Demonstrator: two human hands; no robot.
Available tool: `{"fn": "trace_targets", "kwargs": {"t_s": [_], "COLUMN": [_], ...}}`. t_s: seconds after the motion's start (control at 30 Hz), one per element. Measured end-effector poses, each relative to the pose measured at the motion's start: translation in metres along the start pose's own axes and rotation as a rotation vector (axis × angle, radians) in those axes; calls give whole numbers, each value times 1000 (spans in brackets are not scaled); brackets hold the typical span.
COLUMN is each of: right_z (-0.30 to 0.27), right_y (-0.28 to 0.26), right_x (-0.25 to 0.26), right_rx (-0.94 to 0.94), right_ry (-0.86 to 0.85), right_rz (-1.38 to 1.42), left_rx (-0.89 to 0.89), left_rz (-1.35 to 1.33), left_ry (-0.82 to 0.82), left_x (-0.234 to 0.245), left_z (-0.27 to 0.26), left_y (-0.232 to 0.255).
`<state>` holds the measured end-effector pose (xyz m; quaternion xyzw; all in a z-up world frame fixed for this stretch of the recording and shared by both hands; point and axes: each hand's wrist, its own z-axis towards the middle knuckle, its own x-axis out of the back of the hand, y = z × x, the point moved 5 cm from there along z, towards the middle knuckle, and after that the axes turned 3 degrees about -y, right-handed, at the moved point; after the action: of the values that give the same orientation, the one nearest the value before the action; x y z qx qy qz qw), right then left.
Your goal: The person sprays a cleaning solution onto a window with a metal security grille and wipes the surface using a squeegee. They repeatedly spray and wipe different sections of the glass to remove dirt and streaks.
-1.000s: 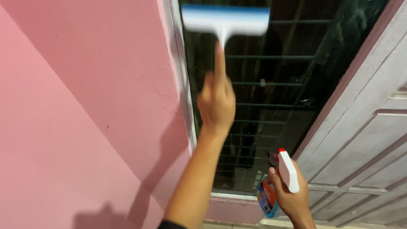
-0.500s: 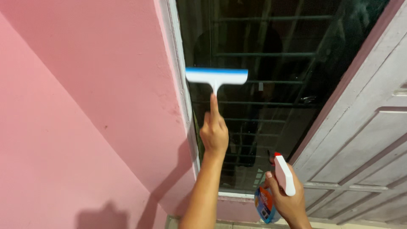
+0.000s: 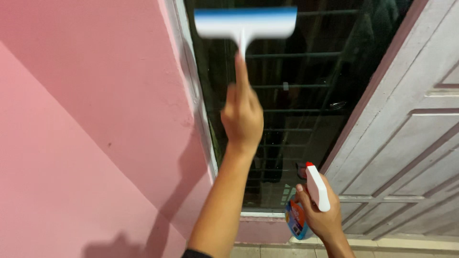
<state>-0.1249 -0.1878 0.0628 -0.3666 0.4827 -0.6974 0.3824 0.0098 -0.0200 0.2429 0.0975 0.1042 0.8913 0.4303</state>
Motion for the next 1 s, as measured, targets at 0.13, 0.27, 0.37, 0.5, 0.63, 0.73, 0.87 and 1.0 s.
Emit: {"fn": "trace_targets", "kwargs": {"t_s": [0.13, 0.27, 0.37, 0.5, 0.63, 0.73, 0.87, 1.0], "right_z": [1, 0, -3, -9, -14, -17, -22, -24], "right_y": [-4, 2, 9, 14, 13, 13, 12, 10], "right_x": [3, 7, 10, 13, 14, 17, 17, 12], "right_rx": [4, -16, -25, -71, -80, -92, -52, -61], "right_ry": [8, 6, 47, 41, 35, 36, 38, 25], "right_rz": [-9, -75, -78, -43, -27, -46, -71, -34], "left_rx": [31, 52, 37, 80, 126, 145, 230, 245], "left_rz": [71, 93, 145, 146, 189, 235, 179, 91], "left_ry": [-19, -8, 19, -59, -130, -196, -309, -262], "left_x": [-23, -34, -33, -32, -32, -25, -5, 12], "left_z": [45, 14, -35, -109, -178, -224, -266, -231], "left_y": [3, -5, -16, -39, -63, -78, -80, -50]}}
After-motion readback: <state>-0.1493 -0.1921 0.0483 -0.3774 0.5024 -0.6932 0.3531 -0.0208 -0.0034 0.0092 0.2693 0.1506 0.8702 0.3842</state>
